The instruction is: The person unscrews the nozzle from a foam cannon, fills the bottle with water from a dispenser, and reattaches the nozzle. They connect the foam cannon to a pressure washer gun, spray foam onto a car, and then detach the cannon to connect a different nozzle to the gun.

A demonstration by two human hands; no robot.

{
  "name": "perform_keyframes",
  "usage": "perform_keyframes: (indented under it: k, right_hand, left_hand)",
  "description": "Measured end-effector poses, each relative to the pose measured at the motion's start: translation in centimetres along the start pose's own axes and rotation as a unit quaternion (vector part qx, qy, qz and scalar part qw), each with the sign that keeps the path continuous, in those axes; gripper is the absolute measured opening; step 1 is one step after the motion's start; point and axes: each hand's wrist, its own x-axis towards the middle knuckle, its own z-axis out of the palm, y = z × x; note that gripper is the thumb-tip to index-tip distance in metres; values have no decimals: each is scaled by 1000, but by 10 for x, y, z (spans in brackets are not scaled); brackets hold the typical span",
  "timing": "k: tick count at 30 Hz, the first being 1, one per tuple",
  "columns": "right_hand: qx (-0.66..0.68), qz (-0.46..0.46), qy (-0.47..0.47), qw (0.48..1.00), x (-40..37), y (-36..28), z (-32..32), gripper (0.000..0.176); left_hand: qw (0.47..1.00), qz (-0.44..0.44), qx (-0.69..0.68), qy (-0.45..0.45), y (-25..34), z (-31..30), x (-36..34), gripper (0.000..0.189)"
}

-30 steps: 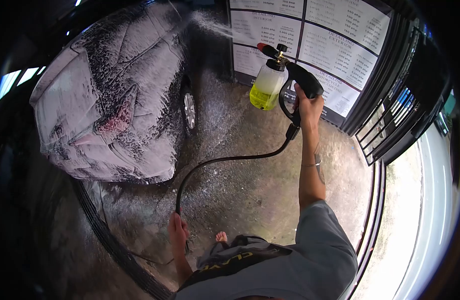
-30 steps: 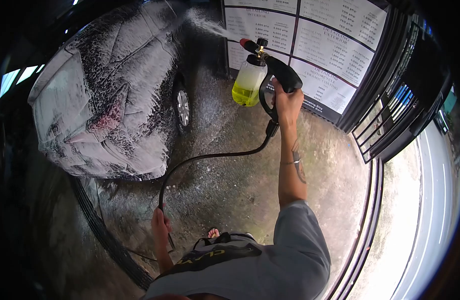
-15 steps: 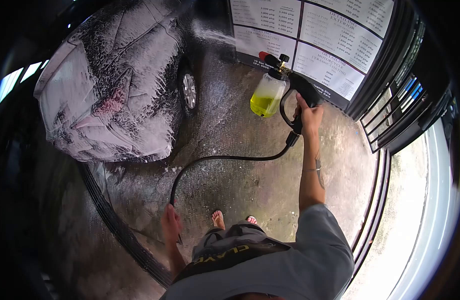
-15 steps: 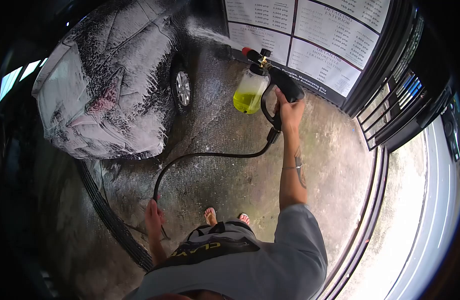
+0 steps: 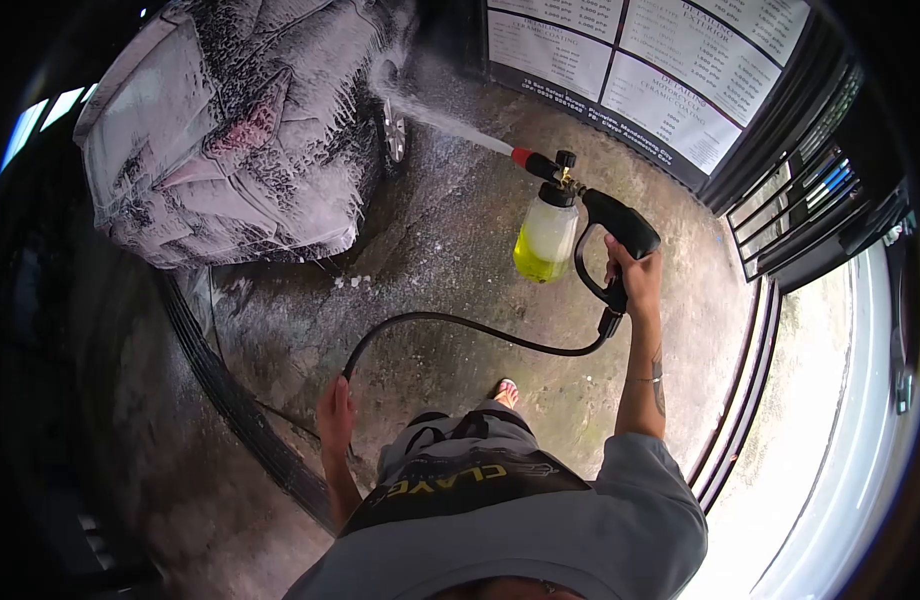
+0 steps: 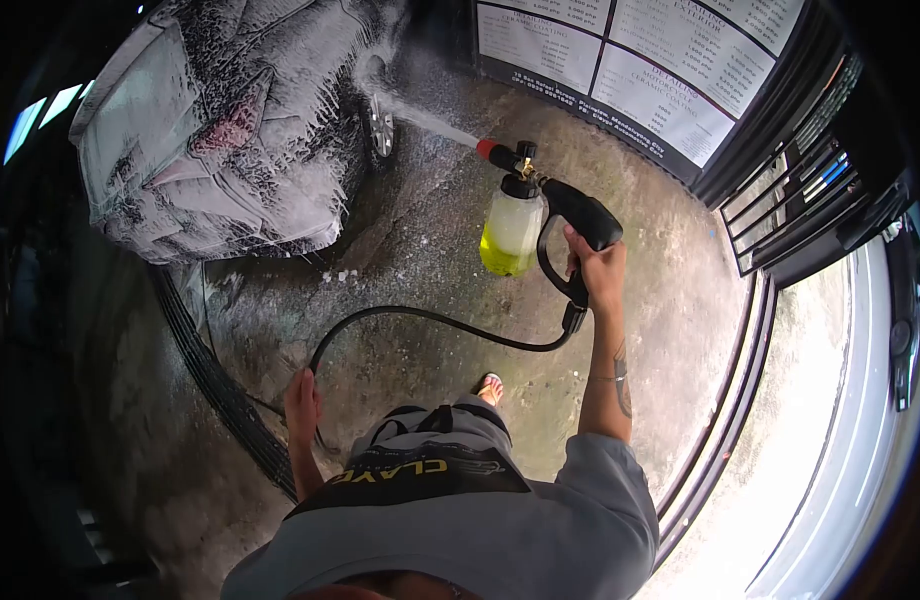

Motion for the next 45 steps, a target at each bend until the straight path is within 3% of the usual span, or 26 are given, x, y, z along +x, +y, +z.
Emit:
perform_keyframes:
  k: [6, 8, 10, 13, 18, 20, 23, 25, 26, 28, 34, 40, 42, 45]
  right_hand:
    - [-55, 16, 13, 998, -99, 2, 26, 14]
    - [-43, 31, 62, 997, -134, 13, 37, 13]
    - [-49, 29, 52, 997, -172, 13, 46, 13]
    - [-93, 41, 28, 994, -232, -5, 62, 14]
    - [-120, 42, 22, 992, -350, -66, 80, 11]
    - [-94, 8, 28, 995, -399, -97, 83, 11]
    - [-77, -64, 115, 988, -479, -126, 94, 19]
    - [-77, -90, 166, 979, -532, -134, 101, 19]
    - [-81, -99, 187, 974, -555, -137, 105, 19]
    - [-91, -135, 214, 963, -611, -141, 111, 22]
    - [-46, -166, 223, 959, -749, -194, 167, 23]
    - [-104, -228, 300, 920, -847, -242, 262, 32]
    - [-124, -268, 276, 915, -870, -258, 290, 31]
    - [-115, -285, 308, 901, -900, -289, 357, 30]
  left_hand:
    - [999, -8, 25, -32, -69, -63, 1, 38]
    - [998, -26, 12, -48, -77, -87, -10, 35]
    - [996, -49, -20, -67, -76, -111, -21, 34]
    - [992, -3, 3, -124, -114, -160, -29, 36]
    - [990, 16, 27, -139, -139, -221, -57, 38]
    - [988, 22, 22, -152, -153, -246, -66, 37]
    - [988, 53, -7, -144, -170, -282, -78, 38]
    - [991, -7, 12, -134, -170, -310, -88, 38]
    - [991, -1, 7, -134, -180, -323, -84, 38]
    - [984, 93, 34, -148, -205, -354, -86, 37]
    - [968, 183, -4, -171, -193, -451, -105, 34]
    - [958, 230, 4, -171, -225, -544, -95, 38]
    - [954, 245, 35, -171, -234, -583, -85, 36]
    - [943, 262, -15, -205, -247, -644, -72, 35]
